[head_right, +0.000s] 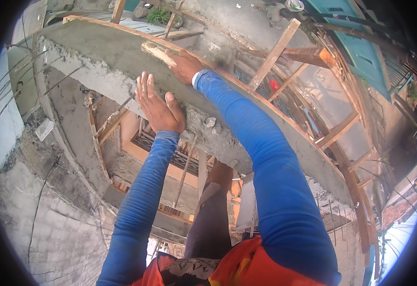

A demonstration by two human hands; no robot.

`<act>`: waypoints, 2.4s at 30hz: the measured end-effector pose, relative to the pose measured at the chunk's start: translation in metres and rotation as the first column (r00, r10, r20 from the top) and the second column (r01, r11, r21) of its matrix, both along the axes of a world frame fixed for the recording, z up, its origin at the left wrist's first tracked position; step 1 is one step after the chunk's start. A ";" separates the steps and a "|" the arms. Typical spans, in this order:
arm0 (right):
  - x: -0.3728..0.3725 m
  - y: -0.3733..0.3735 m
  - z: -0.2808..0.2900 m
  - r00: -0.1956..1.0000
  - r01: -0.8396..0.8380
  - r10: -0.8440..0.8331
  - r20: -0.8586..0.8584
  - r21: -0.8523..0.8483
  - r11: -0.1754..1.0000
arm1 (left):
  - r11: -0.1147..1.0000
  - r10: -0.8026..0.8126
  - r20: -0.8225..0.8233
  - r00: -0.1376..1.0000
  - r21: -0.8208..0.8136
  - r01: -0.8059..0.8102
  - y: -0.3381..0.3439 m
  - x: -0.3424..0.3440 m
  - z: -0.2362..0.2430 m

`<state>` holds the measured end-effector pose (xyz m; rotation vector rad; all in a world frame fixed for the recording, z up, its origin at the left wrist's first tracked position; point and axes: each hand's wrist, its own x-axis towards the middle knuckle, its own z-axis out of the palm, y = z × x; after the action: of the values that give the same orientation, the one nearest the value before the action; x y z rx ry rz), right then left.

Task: The person smooths a wet concrete surface on a construction site using a wooden straightedge and a trowel. They repeatedly level the concrete and scrape excess material into a white bucket held in the left hand.

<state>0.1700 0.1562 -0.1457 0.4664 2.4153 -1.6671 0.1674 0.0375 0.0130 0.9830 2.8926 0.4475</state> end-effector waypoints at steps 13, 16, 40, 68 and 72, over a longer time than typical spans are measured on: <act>-0.038 -0.016 0.043 0.996 0.017 -0.017 0.091 0.003 1.000 | 1.000 -0.010 -0.022 1.000 -0.020 0.009 0.000 0.002 0.000; -0.028 -0.022 0.031 0.992 0.049 -0.060 0.113 0.100 0.994 | 1.000 -0.020 -0.028 0.999 0.002 0.020 0.000 0.001 0.000; 0.311 0.165 0.107 0.727 -0.349 0.187 0.661 0.121 0.929 | 0.997 -0.033 -0.061 0.998 -0.077 0.029 -0.009 0.007 0.011; 0.505 -0.018 0.539 0.992 0.042 -0.017 -0.128 0.198 0.979 | 0.317 0.022 0.996 0.081 0.070 -0.946 -0.052 0.411 0.372; 0.501 0.023 0.488 0.984 -0.086 -0.014 0.175 0.549 0.831 | 0.280 0.221 0.963 0.152 0.086 -0.956 -0.092 0.413 0.325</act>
<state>0.6711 0.1791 0.3419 0.6044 2.7227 -0.8287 0.5801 -0.0544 0.3375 -0.7431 1.8448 1.6839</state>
